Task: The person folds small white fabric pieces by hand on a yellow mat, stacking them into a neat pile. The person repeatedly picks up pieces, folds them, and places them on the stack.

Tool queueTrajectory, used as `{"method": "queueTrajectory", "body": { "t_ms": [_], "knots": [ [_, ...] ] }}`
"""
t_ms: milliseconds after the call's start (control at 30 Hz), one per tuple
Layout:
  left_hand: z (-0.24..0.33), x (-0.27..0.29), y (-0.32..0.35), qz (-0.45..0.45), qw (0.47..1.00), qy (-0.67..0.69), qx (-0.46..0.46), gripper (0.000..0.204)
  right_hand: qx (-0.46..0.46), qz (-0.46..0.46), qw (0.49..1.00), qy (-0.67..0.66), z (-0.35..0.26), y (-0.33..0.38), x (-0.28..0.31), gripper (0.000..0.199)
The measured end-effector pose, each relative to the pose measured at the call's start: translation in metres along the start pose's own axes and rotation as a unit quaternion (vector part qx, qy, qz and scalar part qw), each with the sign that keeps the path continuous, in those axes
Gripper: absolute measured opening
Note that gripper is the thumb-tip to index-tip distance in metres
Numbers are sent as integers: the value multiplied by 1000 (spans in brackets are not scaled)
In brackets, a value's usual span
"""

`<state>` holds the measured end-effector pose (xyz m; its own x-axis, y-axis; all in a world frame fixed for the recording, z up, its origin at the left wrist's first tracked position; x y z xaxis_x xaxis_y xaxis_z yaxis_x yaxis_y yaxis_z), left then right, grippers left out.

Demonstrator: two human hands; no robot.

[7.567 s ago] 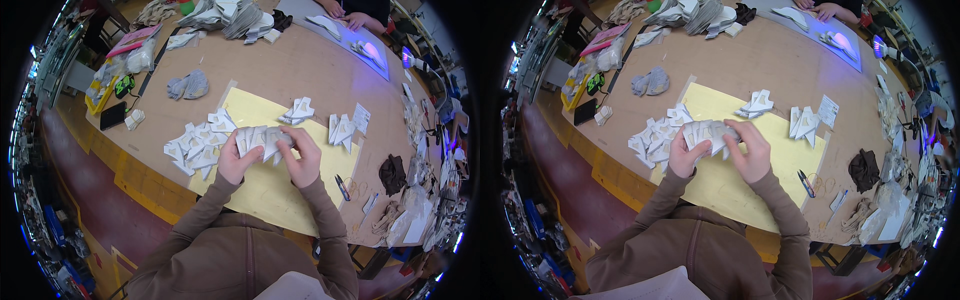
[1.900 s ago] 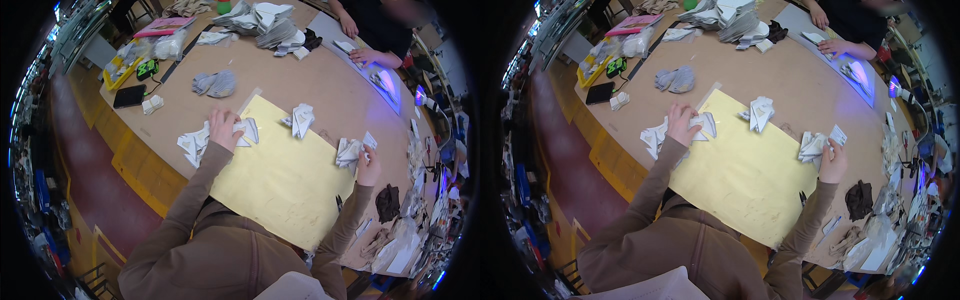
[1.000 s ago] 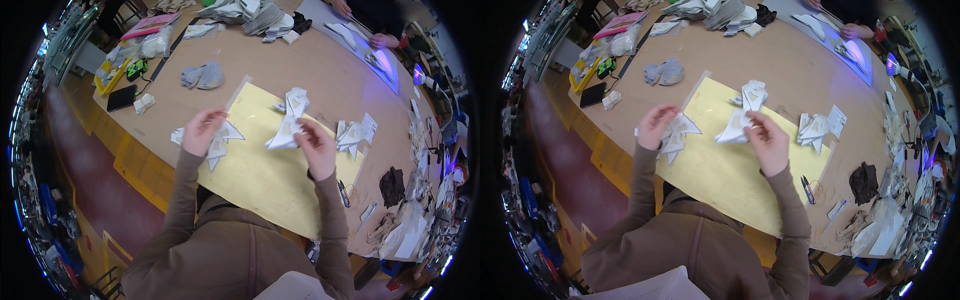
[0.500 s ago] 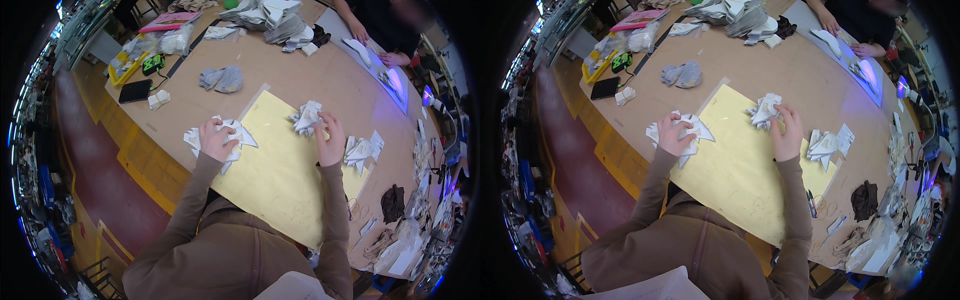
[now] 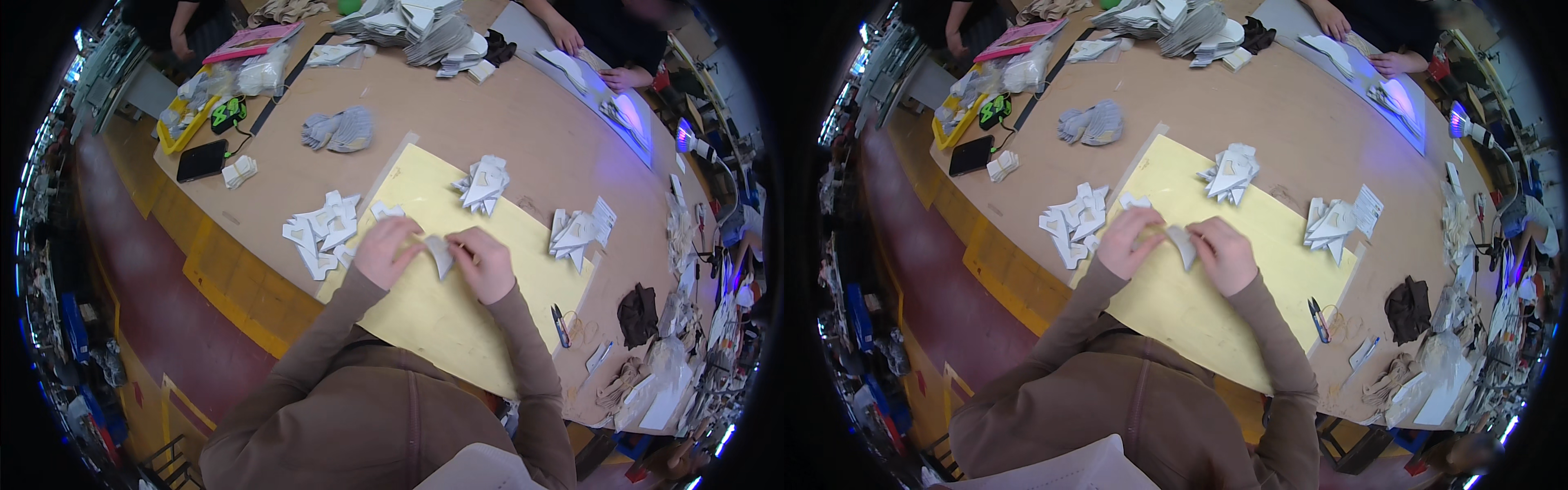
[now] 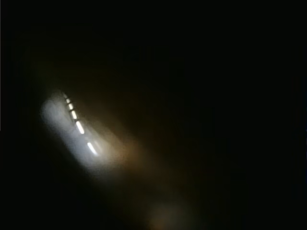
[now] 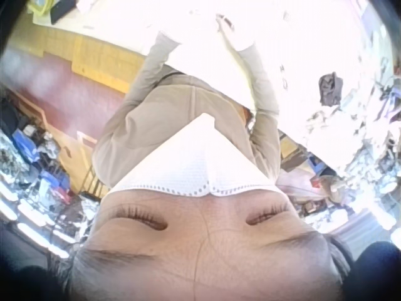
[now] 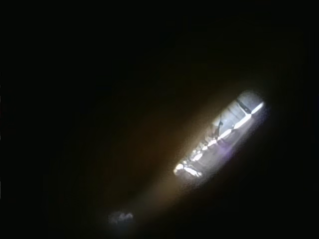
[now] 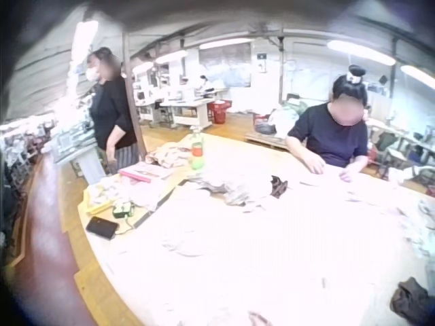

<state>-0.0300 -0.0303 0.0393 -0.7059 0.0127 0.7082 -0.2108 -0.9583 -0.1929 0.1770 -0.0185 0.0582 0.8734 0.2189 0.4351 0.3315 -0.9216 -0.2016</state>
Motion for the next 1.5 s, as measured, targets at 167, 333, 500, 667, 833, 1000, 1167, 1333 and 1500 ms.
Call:
{"method": "queueTrajectory", "body": {
  "t_ms": [167, 333, 500, 667, 833, 1000, 1167, 1333, 1500],
  "knots": [
    [-31, 7, 2, 86, 984, -112, 109, 42, -134, 123, 965, -187, 15, 0, 27, 23],
    [-32, 7, -1, 65, 986, -123, 88, 47, -146, 149, 952, -224, 12, 0, 37, 30],
    [-34, 8, -7, 51, 987, -99, 115, 49, -145, 153, 943, -257, 10, 2, 31, 31],
    [-30, 12, -11, 50, 970, 165, 171, 47, -137, 122, 951, -249, 7, 2, 34, 22],
    [-2, 11, -18, -14, 954, 267, 134, 42, -136, 63, 930, -337, -18, 4, 14, 12],
    [19, 12, -16, -75, 947, 292, 115, 38, -200, 31, 936, -287, -8, 7, -7, 17],
    [10, 28, -11, -15, 946, 298, 126, 34, -146, 128, 938, -288, -14, -16, 12, 24],
    [-42, 52, 11, 72, 965, 209, 139, 26, -103, 184, 942, -260, 17, -64, 42, 31],
    [-57, 74, 35, 3, 973, 81, 218, 24, -97, 127, 985, 66, 62, -67, 49, 35]
  ]
}}
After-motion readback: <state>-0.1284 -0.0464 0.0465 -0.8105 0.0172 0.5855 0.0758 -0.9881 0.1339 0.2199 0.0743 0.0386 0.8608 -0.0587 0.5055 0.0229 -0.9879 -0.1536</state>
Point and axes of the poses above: each hand's wrist, its own y-axis away from the middle knuckle, its own x-axis out of the back of the hand, z = x × y, the point moved 1 cm from there along -y, towards the middle knuckle, and after that the axes turned 8 degrees about -y, right-handed, at the moved point
